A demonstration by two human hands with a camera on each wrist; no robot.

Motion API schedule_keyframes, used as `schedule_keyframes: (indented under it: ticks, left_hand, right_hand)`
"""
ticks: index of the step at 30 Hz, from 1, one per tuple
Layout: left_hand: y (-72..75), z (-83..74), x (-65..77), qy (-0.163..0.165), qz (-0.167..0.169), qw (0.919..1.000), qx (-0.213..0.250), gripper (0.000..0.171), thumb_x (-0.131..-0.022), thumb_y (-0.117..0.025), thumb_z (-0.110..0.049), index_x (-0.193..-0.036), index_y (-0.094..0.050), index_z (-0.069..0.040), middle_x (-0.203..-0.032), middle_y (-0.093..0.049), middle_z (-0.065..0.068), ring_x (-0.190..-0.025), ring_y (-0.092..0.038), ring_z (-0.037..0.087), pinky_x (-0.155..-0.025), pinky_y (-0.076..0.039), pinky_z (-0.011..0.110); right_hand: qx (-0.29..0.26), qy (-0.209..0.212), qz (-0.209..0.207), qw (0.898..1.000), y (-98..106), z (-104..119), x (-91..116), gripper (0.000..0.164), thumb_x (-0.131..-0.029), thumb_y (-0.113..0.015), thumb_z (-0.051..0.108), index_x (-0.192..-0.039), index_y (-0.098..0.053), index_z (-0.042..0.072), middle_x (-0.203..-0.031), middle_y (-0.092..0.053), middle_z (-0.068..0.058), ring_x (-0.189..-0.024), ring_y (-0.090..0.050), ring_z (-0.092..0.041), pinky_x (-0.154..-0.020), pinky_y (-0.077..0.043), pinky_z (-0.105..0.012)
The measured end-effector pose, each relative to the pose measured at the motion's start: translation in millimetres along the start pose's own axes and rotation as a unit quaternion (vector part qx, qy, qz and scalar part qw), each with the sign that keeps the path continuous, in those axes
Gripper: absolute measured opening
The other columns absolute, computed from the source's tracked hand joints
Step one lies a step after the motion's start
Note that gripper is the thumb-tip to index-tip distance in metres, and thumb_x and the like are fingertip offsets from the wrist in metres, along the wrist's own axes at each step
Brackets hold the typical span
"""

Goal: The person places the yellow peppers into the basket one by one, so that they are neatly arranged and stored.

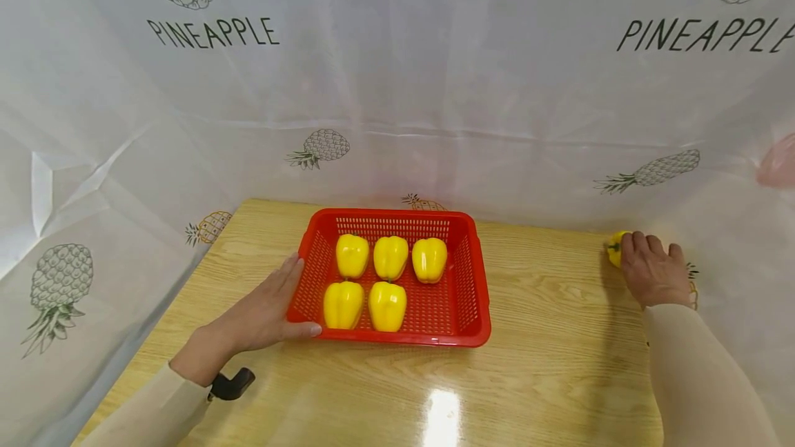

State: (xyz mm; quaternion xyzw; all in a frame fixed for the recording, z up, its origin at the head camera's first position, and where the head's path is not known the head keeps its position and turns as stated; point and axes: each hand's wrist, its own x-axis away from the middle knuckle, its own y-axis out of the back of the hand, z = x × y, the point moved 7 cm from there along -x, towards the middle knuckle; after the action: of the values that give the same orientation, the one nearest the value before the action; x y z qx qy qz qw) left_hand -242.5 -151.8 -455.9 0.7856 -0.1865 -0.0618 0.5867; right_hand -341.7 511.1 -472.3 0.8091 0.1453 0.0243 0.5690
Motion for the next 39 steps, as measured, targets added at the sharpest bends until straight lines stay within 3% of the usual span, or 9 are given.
schedule_keyframes:
  ticks: [6,14,25,30,39]
  left_hand:
    - [-0.5,-0.5,-0.7,-0.002,0.001,1.0,0.006,0.137,-0.08,-0.062,-0.088,-0.167,-0.01,0.003,-0.177,-0.008,0.022,-0.163,-0.017,0.042,-0.13,-0.023,0.057]
    - [0.0,-1.0,-1.7,-0.004,0.0,1.0,0.005,0.137,-0.08,-0.063,-0.088,-0.167,-0.01,0.003,-0.176,-0.008,0.023,-0.162,-0.017,0.041,-0.13,-0.023,0.056]
    - [-0.3,-1.0,-2.3,-0.002,0.001,0.9999,0.012,0.138,-0.079,-0.064,-0.088,-0.168,-0.01,0.003,-0.177,-0.008,0.022,-0.162,-0.018,0.042,-0.13,-0.024,0.057]
    - [-0.1,-1.1,-1.4,-0.001,0.005,0.9998,0.019,0.138,-0.08,-0.064,-0.087,-0.167,-0.009,0.004,-0.177,-0.006,0.022,-0.162,-0.017,0.043,-0.129,-0.024,0.058]
    - [-0.6,1.7,-0.1,0.002,0.004,0.9997,0.024,0.137,-0.081,-0.063,-0.088,-0.167,-0.008,0.004,-0.176,-0.005,0.023,-0.162,-0.015,0.043,-0.129,-0.024,0.059]
  right_hand:
    - [-0.008,-0.004,-0.009,1.0,0,1,2,0.045,-0.095,-0.071,0.0,-0.121,-0.035,-0.011,-0.11,-0.046,-0.029,-0.098,-0.053,-0.045,-0.069,-0.047,-0.059]
    - [0.025,-0.015,-0.01,1.0,1,3,6,0.061,-0.095,-0.071,0.003,-0.137,-0.032,-0.017,-0.124,-0.045,-0.037,-0.102,-0.05,-0.049,-0.072,-0.048,-0.059]
    - [0.008,-0.023,-0.016,1.0,3,5,14,0.045,-0.095,-0.072,0.001,-0.115,-0.035,-0.011,-0.107,-0.045,-0.032,-0.092,-0.045,-0.046,-0.069,-0.042,-0.054]
    - [0.001,-0.03,-0.015,0.999,3,6,18,0.039,-0.097,-0.068,0.002,-0.113,-0.034,-0.011,-0.106,-0.046,-0.033,-0.091,-0.048,-0.048,-0.073,-0.043,-0.058]
    - [-0.032,-0.029,-0.053,0.998,11,21,17,0.043,-0.09,-0.072,0.007,-0.105,-0.035,-0.01,-0.095,-0.045,-0.032,-0.083,-0.05,-0.051,-0.066,-0.043,-0.059]
